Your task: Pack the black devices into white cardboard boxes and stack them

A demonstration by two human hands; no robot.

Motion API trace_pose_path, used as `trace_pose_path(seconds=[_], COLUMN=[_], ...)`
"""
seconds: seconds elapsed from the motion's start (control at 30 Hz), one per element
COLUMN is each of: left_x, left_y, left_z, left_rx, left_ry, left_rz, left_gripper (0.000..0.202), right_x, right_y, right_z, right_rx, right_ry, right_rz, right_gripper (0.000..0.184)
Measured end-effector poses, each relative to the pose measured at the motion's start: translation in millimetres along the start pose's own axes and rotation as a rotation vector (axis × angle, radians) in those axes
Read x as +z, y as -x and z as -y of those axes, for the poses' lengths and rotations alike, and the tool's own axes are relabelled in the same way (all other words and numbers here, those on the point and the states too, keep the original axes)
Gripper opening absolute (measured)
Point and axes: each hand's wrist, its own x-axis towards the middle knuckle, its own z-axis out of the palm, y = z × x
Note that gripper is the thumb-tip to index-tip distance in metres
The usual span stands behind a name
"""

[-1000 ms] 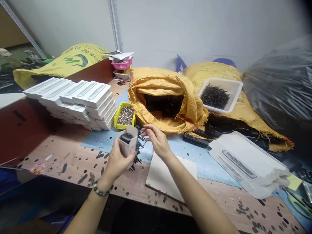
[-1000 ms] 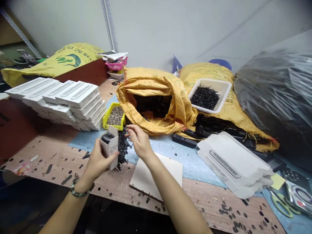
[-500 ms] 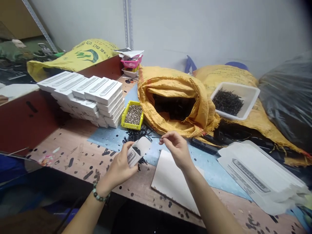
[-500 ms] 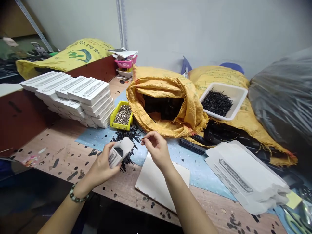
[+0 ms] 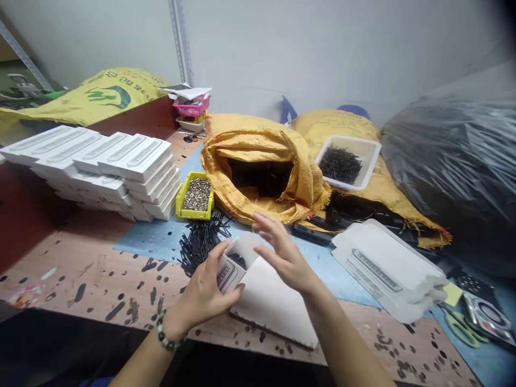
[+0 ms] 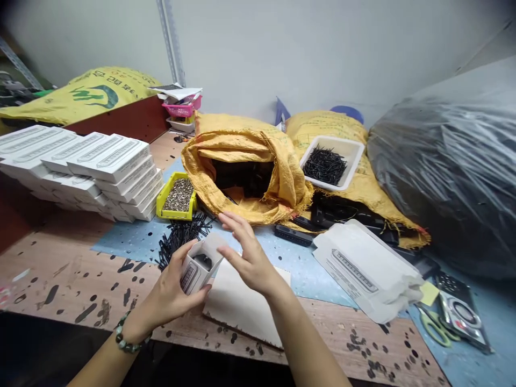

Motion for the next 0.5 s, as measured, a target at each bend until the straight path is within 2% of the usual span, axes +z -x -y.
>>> trace_pose_path(seconds=[0.1,0.17,0.2,0.3,0.37,0.5], left_x=[17.9,29.0,33.4,40.9,42.6,43.1], left_y=[-8.2,-15.4,-19.1,-28.3,-31.4,-31.1], left_z=[-11.6,-17.2,-18.8,-18.5,-15.2,-9.8], left_rx=[0.079,0.093,0.088,0.091,0.129,0.288], left_ry=[0.115,0.156,0.161,0.099,0.019,-0.099], left_rz=[-0.062,-0.106,-0.127,-0.161,-0.166,-0.207], left_gripper=[0.073,0.063,0.059,0.052,0.052,0.059], right_x=[14.0,21.5,23.7,24.5,22.5,17.8], right_y=[9.3,17.1,21.4,34.0,39.0,37.6], right_z=[-14.3,-14.1,-11.7,-3.0,-1.3,-3.9], right_rx=[0.228,0.247,0.2,0.049,0.067,0.187], right_ry=[-0.306,-0.287,-0.23,-0.099,-0.107,-0.242], right_rz=[-0.227,-0.328,-0.335,-0.245,-0.233,-0.299], right_gripper=[0.044,0.034,0.031,0.033,0.031,0.018])
